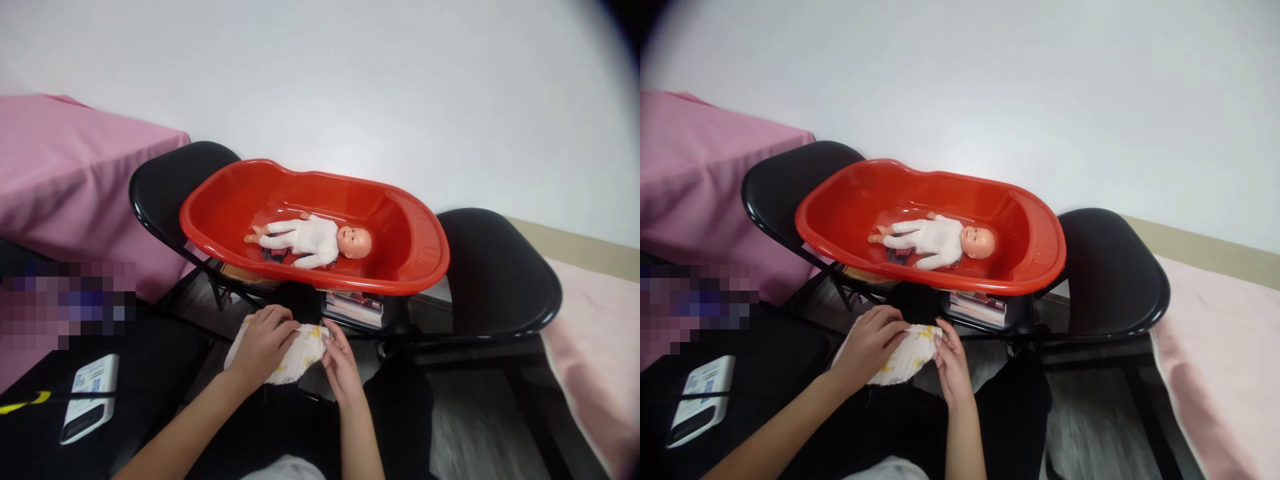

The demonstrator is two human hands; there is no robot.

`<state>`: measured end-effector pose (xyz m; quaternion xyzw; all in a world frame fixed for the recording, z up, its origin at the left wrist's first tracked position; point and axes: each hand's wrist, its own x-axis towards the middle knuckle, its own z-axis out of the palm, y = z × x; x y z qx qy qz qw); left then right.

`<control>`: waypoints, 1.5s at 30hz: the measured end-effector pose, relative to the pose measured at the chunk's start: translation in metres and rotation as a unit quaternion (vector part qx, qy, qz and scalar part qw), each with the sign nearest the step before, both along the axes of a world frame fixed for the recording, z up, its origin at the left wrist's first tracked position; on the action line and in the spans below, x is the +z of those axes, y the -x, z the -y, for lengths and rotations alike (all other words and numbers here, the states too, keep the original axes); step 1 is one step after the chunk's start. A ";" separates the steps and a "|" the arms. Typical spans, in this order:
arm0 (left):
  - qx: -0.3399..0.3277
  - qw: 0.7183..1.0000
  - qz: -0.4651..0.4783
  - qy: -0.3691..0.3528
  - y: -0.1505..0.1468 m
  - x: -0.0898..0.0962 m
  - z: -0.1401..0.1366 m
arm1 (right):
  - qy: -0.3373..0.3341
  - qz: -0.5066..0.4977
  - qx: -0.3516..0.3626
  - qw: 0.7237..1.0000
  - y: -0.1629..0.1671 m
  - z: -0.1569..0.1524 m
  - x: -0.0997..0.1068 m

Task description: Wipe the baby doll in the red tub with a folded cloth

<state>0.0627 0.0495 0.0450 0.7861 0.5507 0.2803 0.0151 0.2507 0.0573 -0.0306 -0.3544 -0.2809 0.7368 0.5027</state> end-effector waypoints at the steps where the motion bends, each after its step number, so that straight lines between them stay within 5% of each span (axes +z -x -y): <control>1: 0.002 1.000 0.004 -0.008 0.000 -0.001 0.001 | 0.000 -0.007 0.007 1.000 0.000 0.002 0.000; 11: -0.010 0.997 0.051 -0.052 -0.001 -0.012 0.000 | -0.064 0.104 0.052 0.991 0.002 -0.004 0.005; 18: -0.016 0.995 0.067 -0.067 0.004 -0.019 0.001 | 0.041 0.045 -0.012 0.998 0.011 -0.007 0.020; 23: -0.008 0.999 0.018 -0.045 0.004 -0.022 -0.004 | 0.053 -0.009 -0.033 0.998 0.010 -0.007 0.030; 33: 0.063 0.989 -0.120 0.058 -0.004 -0.026 -0.011 | 0.018 0.108 -0.122 0.986 0.003 -0.018 -0.001; 36: 0.073 0.990 -0.094 0.075 -0.005 -0.027 -0.012 | -0.034 0.253 -0.200 0.946 0.007 -0.020 -0.009; 39: 0.062 0.992 -0.040 0.103 -0.001 -0.028 -0.013 | -0.159 0.409 -0.253 0.863 0.020 -0.012 0.002; 41: 0.059 0.990 0.030 0.127 0.004 -0.030 -0.015 | -0.265 0.462 -0.211 0.820 0.035 -0.004 0.017; 45: 0.071 0.955 0.217 0.189 0.018 -0.037 -0.018 | -0.439 0.522 -0.017 0.732 0.061 0.005 0.035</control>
